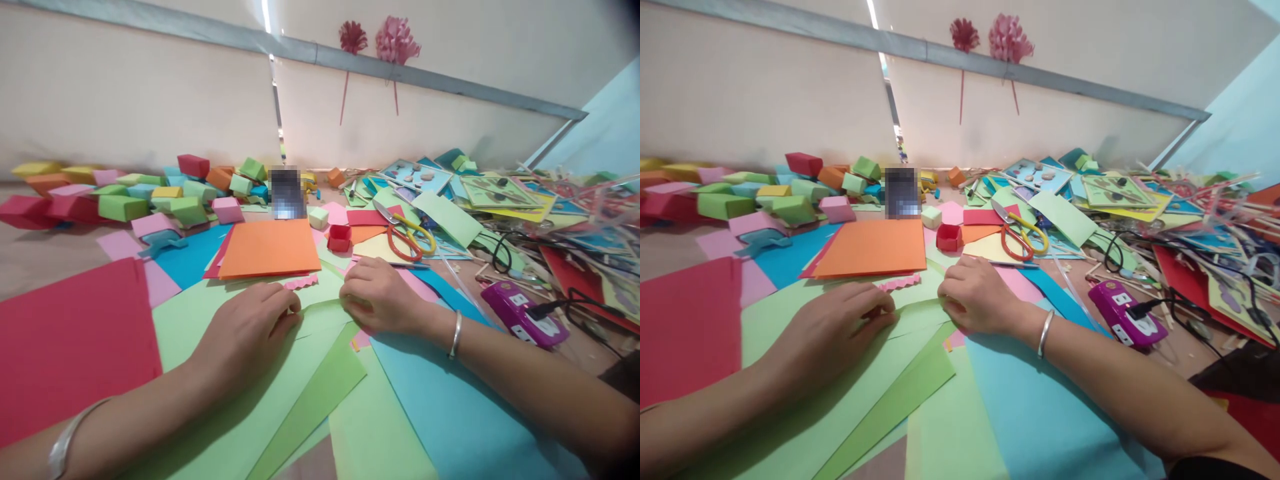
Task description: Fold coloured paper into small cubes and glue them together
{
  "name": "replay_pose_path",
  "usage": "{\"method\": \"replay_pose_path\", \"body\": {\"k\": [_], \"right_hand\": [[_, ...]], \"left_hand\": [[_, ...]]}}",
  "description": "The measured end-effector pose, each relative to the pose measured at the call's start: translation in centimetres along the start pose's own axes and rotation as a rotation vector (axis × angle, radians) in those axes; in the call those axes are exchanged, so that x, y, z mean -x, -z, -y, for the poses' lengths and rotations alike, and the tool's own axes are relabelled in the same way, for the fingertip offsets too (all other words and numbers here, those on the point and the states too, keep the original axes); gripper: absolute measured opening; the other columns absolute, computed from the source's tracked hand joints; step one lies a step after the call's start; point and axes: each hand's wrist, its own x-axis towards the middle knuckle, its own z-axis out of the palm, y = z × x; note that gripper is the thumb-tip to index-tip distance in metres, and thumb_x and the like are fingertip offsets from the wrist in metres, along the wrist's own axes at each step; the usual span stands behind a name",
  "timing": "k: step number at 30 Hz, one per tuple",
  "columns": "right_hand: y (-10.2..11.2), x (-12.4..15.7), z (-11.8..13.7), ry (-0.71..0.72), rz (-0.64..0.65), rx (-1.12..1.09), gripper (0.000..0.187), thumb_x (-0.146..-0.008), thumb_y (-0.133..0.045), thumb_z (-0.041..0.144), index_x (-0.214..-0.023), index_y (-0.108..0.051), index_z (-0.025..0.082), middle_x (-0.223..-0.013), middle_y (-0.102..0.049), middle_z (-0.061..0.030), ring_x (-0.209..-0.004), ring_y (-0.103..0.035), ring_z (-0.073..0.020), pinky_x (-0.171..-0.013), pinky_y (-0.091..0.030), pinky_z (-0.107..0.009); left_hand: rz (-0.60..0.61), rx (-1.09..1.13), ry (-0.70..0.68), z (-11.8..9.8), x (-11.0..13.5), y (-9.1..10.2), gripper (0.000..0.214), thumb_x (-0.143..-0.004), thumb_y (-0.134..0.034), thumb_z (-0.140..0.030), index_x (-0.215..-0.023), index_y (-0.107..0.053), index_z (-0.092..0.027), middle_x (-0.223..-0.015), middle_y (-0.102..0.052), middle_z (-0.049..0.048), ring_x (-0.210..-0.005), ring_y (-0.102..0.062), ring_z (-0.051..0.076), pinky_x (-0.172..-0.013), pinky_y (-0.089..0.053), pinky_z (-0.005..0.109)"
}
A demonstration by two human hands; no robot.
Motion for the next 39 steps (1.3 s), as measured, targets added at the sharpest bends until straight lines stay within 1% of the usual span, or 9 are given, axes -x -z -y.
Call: {"method": "replay_pose_path", "body": {"k": [5, 8, 12, 16, 22, 27, 30, 34, 39], "right_hand": [[0.1, 0.0, -0.2, 0.023, -0.030, 0.006, 0.023, -0.088, -0.049, 0.007, -0.070, -0.057, 0.018, -0.068, -0.059, -0.0029, -0.067, -0.044, -0.0162, -0.068, -0.035, -0.030], [0.0, 0.1, -0.3, 0.025, -0.060, 0.000, 0.023, -0.090, -0.047, 0.009, -0.071, -0.057, 0.018, -0.071, -0.061, -0.0045, -0.069, -0.045, -0.0171, -0.070, -0.037, -0.031], [-0.1, 0.3, -0.5, -0.021, -0.002, -0.132, 0.008, -0.088, -0.057, 0.012, -0.083, -0.060, 0.017, -0.078, -0.064, -0.0044, -0.074, -0.050, -0.0175, -0.074, -0.040, -0.032], [0.1, 0.3, -0.7, -0.016, 0.066, -0.150, 0.018, -0.087, -0.055, 0.008, -0.074, -0.059, 0.019, -0.075, -0.061, -0.0027, -0.073, -0.050, -0.0169, -0.074, -0.038, -0.031], [0.9, 0.0, -0.7, 0.110, 0.117, -0.080, 0.018, -0.080, -0.052, 0.003, -0.073, -0.058, 0.019, -0.071, -0.058, -0.0014, -0.071, -0.045, -0.0164, -0.071, -0.033, -0.030], [1.2, 0.0, -0.8, 0.245, 0.153, 0.088, 0.024, -0.090, -0.050, 0.010, -0.069, -0.057, 0.018, -0.073, -0.058, -0.0027, -0.074, -0.039, -0.0174, -0.070, -0.029, -0.031], [1.2, 0.1, -0.8, 0.247, 0.159, 0.132, 0.028, -0.093, -0.049, 0.007, -0.068, -0.058, 0.018, -0.076, -0.059, -0.0023, -0.074, -0.039, -0.0165, -0.073, -0.028, -0.031], [1.4, 0.1, -0.7, 0.231, 0.204, 0.142, 0.024, -0.091, -0.055, 0.011, -0.069, -0.060, 0.018, -0.078, -0.061, -0.0021, -0.075, -0.041, -0.0161, -0.074, -0.029, -0.032], [2.5, -0.1, -0.1, 0.226, 0.310, 0.167, 0.020, -0.088, -0.058, 0.016, -0.069, -0.058, 0.018, -0.073, -0.060, 0.0001, -0.069, -0.040, -0.0150, -0.075, -0.028, -0.033]], "left_hand": [[-0.015, 0.085, -0.010, 0.1, 0.1, 0.0, 0.026, -0.092, -0.047, -0.033, -0.095, -0.068, -0.019, -0.090, -0.073, 0.0083, -0.081, -0.067, 0.026, -0.064, -0.046, 0.033], [0.039, 0.155, 0.003, 0.3, 0.0, 0.2, 0.022, -0.089, -0.053, -0.035, -0.084, -0.068, -0.020, -0.084, -0.072, 0.0064, -0.077, -0.066, 0.024, -0.060, -0.045, 0.030], [0.043, 0.163, -0.002, 0.4, -0.1, 0.3, 0.020, -0.088, -0.052, -0.028, -0.073, -0.063, -0.020, -0.073, -0.067, 0.0030, -0.067, -0.061, 0.019, -0.055, -0.041, 0.027], [0.000, 0.126, -0.058, 0.2, 0.0, 0.2, 0.021, -0.090, -0.048, -0.024, -0.074, -0.062, -0.019, -0.073, -0.065, 0.0025, -0.065, -0.059, 0.018, -0.054, -0.040, 0.026], [-0.060, 0.006, -0.229, -0.5, -0.3, 0.5, 0.026, -0.089, -0.041, -0.014, -0.069, -0.056, -0.018, -0.068, -0.062, 0.0025, -0.061, -0.055, 0.017, -0.052, -0.036, 0.027], [-0.097, -0.120, -0.310, -0.5, -0.2, 0.3, 0.028, -0.089, -0.041, -0.009, -0.066, -0.054, -0.019, -0.064, -0.058, 0.0022, -0.059, -0.049, 0.017, -0.053, -0.031, 0.029], [-0.088, -0.146, -0.340, -0.5, 0.0, 0.4, 0.030, -0.089, -0.041, -0.008, -0.065, -0.056, -0.019, -0.064, -0.057, 0.0025, -0.059, -0.047, 0.017, -0.052, -0.031, 0.029], [-0.115, -0.166, -0.390, -0.9, 0.1, 0.7, 0.036, -0.092, -0.039, -0.007, -0.065, -0.060, -0.018, -0.064, -0.057, 0.0032, -0.058, -0.046, 0.017, -0.053, -0.032, 0.029], [-0.082, -0.117, -0.387, -1.0, 0.4, 0.8, 0.031, -0.092, -0.043, -0.009, -0.084, -0.071, -0.020, -0.068, -0.060, 0.0029, -0.063, -0.050, 0.018, -0.055, -0.033, 0.030]]}}
